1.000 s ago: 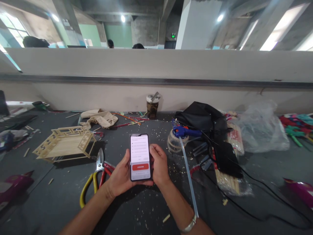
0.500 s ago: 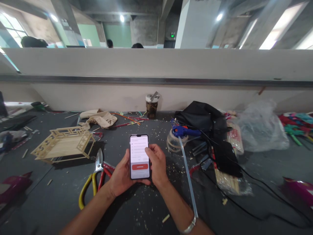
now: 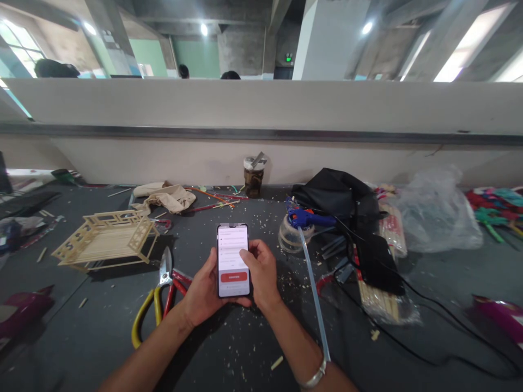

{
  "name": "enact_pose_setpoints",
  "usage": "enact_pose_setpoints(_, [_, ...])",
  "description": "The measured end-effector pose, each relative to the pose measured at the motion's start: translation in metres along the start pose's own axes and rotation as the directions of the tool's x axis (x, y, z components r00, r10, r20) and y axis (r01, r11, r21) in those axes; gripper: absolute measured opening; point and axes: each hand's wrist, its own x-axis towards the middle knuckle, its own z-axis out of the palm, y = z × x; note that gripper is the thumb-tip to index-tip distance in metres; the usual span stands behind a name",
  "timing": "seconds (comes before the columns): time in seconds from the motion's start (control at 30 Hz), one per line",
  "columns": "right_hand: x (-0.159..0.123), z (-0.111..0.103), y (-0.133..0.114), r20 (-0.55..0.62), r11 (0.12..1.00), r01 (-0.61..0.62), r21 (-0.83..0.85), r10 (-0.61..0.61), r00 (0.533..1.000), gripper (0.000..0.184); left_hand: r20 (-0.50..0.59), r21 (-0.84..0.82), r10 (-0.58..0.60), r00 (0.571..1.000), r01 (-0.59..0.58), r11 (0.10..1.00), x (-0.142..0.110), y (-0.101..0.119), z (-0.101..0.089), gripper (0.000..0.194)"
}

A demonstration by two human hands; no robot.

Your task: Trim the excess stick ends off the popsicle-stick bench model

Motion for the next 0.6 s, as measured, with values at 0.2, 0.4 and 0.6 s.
enact_pose_setpoints(0.2, [-0.0005,-0.0023,0.0012,0.042,0.999,-0.007,0.048,0.005,0.999,0.015,0.000,0.013,0.014,1.000,-0.014,1.000,-0.0005,-0.0002,0.0014,0.055])
enact_pose_setpoints(0.4, [-0.0017,-0.0002,-0.0024,0.023,0.997,-0.043,0.057,0.042,0.999,0.020,0.017,0.004,-0.004,1.000,0.004,1.000,0.0025,-0.0015,-0.0031,0.058])
enact_pose_setpoints(0.6, [0.0003,0.0013,-0.0009,0.000,0.999,-0.037,0.029,0.037,0.999,0.024,0.030,0.004,-0.001,1.000,0.001,1.000,0.0042,-0.0024,-0.0053,0.057])
